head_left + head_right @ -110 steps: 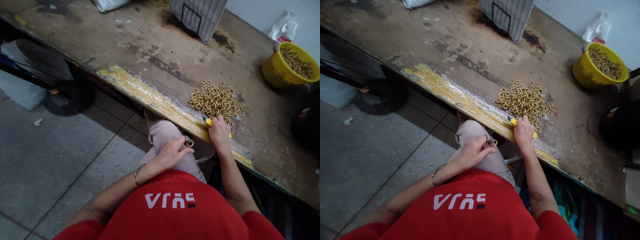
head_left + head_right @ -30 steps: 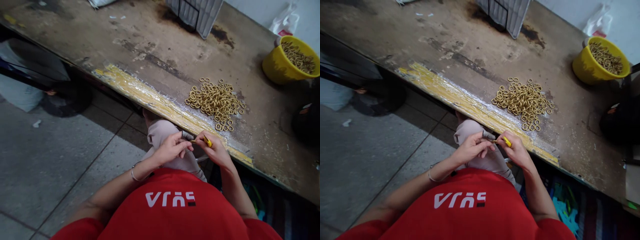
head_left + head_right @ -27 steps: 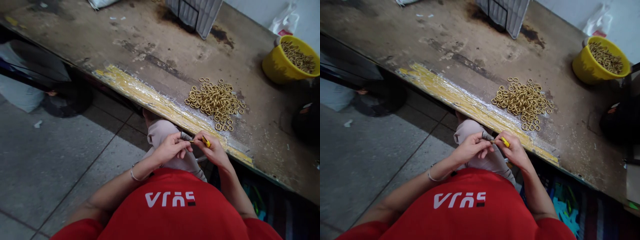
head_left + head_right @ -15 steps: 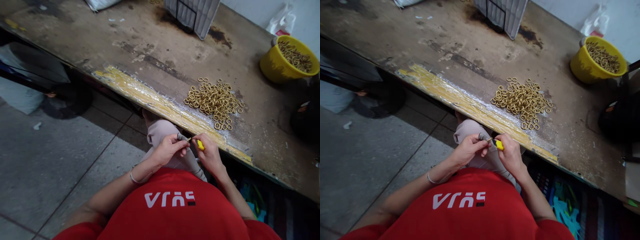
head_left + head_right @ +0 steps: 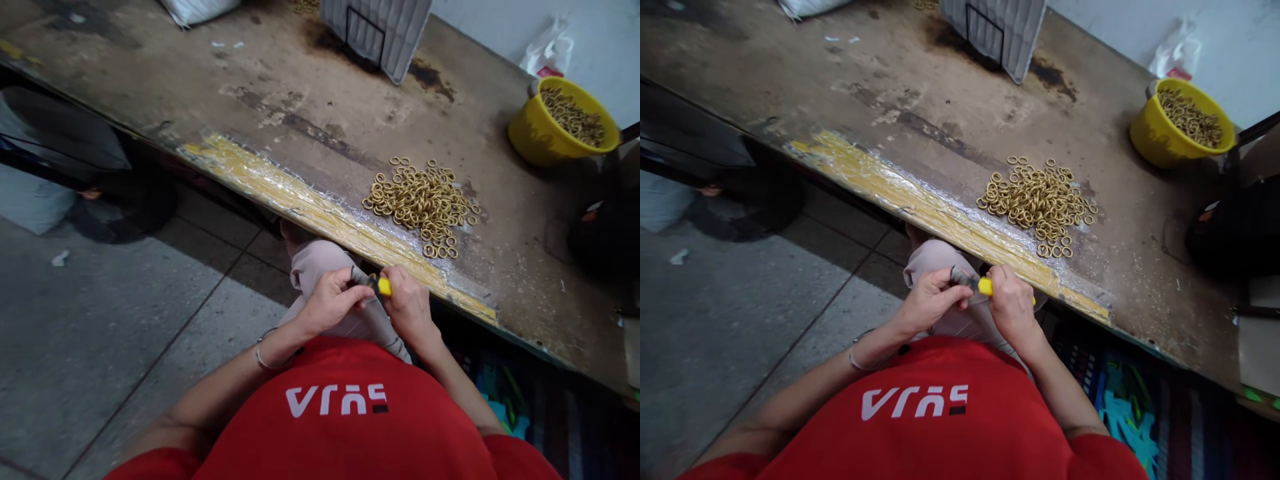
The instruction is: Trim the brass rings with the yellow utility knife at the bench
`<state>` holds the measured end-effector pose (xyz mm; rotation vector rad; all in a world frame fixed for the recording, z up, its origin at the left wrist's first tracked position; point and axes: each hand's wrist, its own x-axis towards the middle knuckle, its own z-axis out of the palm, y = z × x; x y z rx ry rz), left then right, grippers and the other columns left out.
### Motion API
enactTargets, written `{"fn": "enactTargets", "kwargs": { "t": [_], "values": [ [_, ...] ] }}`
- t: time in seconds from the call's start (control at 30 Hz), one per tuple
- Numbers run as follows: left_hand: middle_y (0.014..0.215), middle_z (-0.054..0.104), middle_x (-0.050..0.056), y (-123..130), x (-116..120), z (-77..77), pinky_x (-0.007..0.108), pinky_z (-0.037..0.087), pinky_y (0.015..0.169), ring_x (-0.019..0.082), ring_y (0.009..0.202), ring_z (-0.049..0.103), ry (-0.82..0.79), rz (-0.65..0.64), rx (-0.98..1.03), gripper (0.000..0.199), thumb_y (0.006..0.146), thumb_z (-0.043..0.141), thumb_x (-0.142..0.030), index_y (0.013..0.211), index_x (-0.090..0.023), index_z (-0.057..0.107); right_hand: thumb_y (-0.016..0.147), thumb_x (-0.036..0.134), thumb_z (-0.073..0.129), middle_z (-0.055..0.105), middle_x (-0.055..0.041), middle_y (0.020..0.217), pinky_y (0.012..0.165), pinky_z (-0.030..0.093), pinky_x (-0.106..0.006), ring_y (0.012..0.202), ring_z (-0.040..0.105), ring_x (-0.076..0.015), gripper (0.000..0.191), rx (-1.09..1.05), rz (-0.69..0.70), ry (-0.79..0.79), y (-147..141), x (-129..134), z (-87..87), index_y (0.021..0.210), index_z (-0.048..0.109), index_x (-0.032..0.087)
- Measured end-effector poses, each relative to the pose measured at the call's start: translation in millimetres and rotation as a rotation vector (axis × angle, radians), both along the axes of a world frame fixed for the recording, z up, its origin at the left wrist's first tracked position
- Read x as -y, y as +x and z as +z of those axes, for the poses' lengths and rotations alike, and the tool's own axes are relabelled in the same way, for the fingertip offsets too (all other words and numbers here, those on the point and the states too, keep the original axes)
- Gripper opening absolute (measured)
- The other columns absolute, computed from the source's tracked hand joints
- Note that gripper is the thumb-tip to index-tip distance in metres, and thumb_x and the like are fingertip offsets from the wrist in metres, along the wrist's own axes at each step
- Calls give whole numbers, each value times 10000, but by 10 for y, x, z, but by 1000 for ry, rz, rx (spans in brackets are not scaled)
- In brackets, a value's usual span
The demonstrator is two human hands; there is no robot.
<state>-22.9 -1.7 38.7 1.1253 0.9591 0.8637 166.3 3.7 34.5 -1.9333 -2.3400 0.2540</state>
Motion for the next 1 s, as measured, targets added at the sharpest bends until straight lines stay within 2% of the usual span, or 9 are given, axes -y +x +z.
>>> {"fn": "enactTargets", "kwargs": {
  "t": [0.1, 0.17, 0.27, 0.4, 0.47, 0.57, 0.7, 0.8, 1.0],
  "values": [
    [732, 667, 1, -56, 60, 139, 222, 482, 661, 113, 673, 592, 126, -184, -3, 80, 773, 706, -178, 715, -145, 661, 869, 26, 461, 691, -109, 888, 633, 364, -298, 718, 604, -204, 277, 140, -235, -14, 267, -149, -30, 1006, 671, 144],
    [749, 663, 1, -70, 73, 150, 227, 477, 667, 124, 699, 593, 150, -232, -48, 77, 806, 690, -197, 750, -149, 667, 883, 73, 499, 690, -117, 963, 673, 380, -299, 808, 617, -219, 252, 113, -247, 76, 473, -225, -49, 1045, 677, 148],
    [727, 653, -1, -47, 44, 25, 238, 458, 644, 137, 689, 587, 181, -194, -166, 120, 867, 648, -249, 784, -163, 645, 915, 169, 535, 668, -107, 998, 644, 353, -301, 767, 586, -203, 199, 116, -249, 164, 686, -298, -82, 1039, 690, 164],
    [750, 693, 12, 14, 0, -193, 254, 446, 626, 163, 673, 627, 205, -112, -298, 194, 877, 697, -329, 797, -196, 579, 900, 151, 537, 652, -119, 995, 601, 307, -308, 689, 540, -180, 202, 142, -273, 126, 762, -368, -122, 1007, 708, 153],
    [676, 672, 7, 30, -4, -243, 266, 433, 609, 184, 640, 632, 206, -94, -380, 280, 845, 752, -388, 758, -213, 551, 887, 151, 543, 652, -114, 975, 617, 331, -306, 706, 544, -183, 191, 36, -259, 139, 749, -385, -119, 985, 706, 157],
    [595, 625, 0, 32, 0, -248, 279, 428, 609, 196, 606, 618, 240, -30, -453, 313, 834, 767, -400, 710, -221, 542, 897, 284, 585, 642, -58, 820, 637, 385, -296, 702, 541, -176, 147, -344, -227, 112, 655, -345, -74, 841, 679, 186],
    [837, 730, 50, 21, -9, -234, 300, 501, 744, 194, 744, 661, 323, 38, -377, 113, 913, 665, -305, 884, -198, 643, 843, 507, 679, 579, 18, 608, 476, 337, -244, 501, 450, -109, 327, -1018, -267, -411, 370, -198, 6, 755, 638, 194],
    [842, 717, 54, 3, -19, -237, 311, 519, 781, 195, 771, 651, 386, 17, -357, 110, 926, 637, -284, 927, -183, 680, 742, 578, 761, 598, 25, 582, 386, 272, -211, 403, 399, -71, 418, -1380, -320, -785, 170, -133, 20, 759, 616, 186],
    [978, 743, 83, -36, -16, -211, 338, 532, 880, 214, 912, 678, 383, -29, -284, 131, 919, 636, -230, 1002, -174, 721, 704, 496, 813, 532, 71, 558, 349, 233, -163, 374, 335, -33, 392, -1656, -345, -1191, 85, -175, -46, 766, 590, 181]
  ]
}}
